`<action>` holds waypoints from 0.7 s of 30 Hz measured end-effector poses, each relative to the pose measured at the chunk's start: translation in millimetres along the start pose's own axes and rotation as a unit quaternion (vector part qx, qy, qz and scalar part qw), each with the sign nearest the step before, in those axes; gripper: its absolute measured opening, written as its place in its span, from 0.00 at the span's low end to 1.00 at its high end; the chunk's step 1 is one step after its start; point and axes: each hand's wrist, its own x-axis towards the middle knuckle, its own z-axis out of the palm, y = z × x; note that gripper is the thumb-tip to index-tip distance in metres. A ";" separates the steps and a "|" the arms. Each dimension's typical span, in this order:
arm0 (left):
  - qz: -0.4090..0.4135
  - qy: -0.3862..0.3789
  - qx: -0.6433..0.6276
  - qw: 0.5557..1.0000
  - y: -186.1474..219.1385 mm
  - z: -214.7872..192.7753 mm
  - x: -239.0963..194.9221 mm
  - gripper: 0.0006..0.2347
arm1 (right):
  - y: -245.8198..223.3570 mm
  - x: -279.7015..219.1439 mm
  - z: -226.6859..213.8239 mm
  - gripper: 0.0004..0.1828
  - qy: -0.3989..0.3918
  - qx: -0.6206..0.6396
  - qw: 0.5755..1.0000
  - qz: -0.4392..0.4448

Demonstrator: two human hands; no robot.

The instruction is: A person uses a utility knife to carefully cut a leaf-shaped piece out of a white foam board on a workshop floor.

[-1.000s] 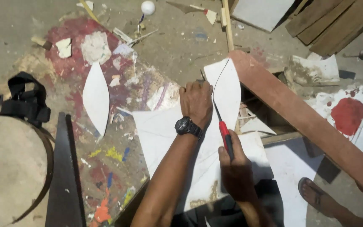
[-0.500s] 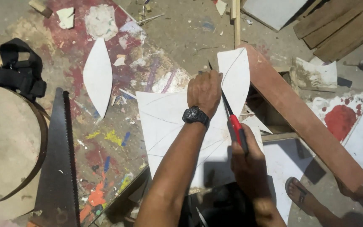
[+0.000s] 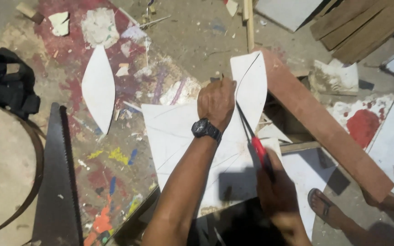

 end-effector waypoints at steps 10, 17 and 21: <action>-0.021 -0.019 0.040 0.999 -5.3 14.7 -5.7 0.14 | 12.1 34.3 27.3 0.27 0.040 -0.021 0.952 -0.303; 0.003 -0.002 0.074 0.997 -19.7 16.9 1.7 0.11 | -25.7 29.2 29.1 0.33 0.010 0.030 0.986 -0.164; 0.015 0.020 0.101 0.995 -17.3 12.0 3.0 0.11 | -41.3 20.5 15.9 0.35 -0.016 0.045 0.999 -0.012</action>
